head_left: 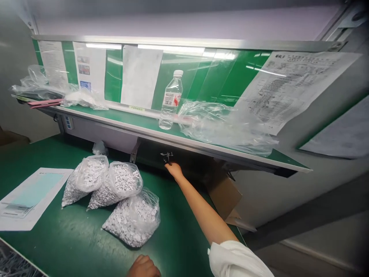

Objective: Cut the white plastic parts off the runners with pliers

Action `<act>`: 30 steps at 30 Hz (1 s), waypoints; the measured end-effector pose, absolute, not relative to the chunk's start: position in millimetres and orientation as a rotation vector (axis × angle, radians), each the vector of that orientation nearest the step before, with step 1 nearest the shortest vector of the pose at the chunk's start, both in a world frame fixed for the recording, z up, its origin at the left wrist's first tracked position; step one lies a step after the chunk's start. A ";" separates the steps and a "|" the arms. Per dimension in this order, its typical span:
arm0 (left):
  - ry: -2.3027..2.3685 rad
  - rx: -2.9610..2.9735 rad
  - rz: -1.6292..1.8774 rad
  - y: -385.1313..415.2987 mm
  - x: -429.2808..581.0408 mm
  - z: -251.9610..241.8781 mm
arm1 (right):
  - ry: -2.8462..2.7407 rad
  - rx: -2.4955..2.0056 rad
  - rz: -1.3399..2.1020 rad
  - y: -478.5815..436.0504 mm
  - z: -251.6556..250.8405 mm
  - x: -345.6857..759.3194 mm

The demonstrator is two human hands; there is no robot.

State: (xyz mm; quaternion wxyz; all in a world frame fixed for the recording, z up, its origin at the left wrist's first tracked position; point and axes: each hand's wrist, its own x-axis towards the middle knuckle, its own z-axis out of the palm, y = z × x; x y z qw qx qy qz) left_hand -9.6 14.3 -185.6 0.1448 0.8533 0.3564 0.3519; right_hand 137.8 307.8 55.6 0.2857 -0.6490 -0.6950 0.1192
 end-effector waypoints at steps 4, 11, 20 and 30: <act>1.104 2.246 0.972 -3.4 -14.9 -144.4 | -1.892 -1.702 0.385 212.5 16.2 171.0; 1.210 2.105 0.904 -4.9 -17.7 -103.5 | -1.988 -1.952 0.351 43.1 -52.5 187.3; 1.474 2.047 0.979 0.6 -5.7 -105.2 | -2.002 -1.891 0.248 -42.2 -84.6 171.3; 1.432 2.257 0.723 8.6 -2.7 -94.4 | -2.005 -2.006 0.169 -66.0 -86.7 170.9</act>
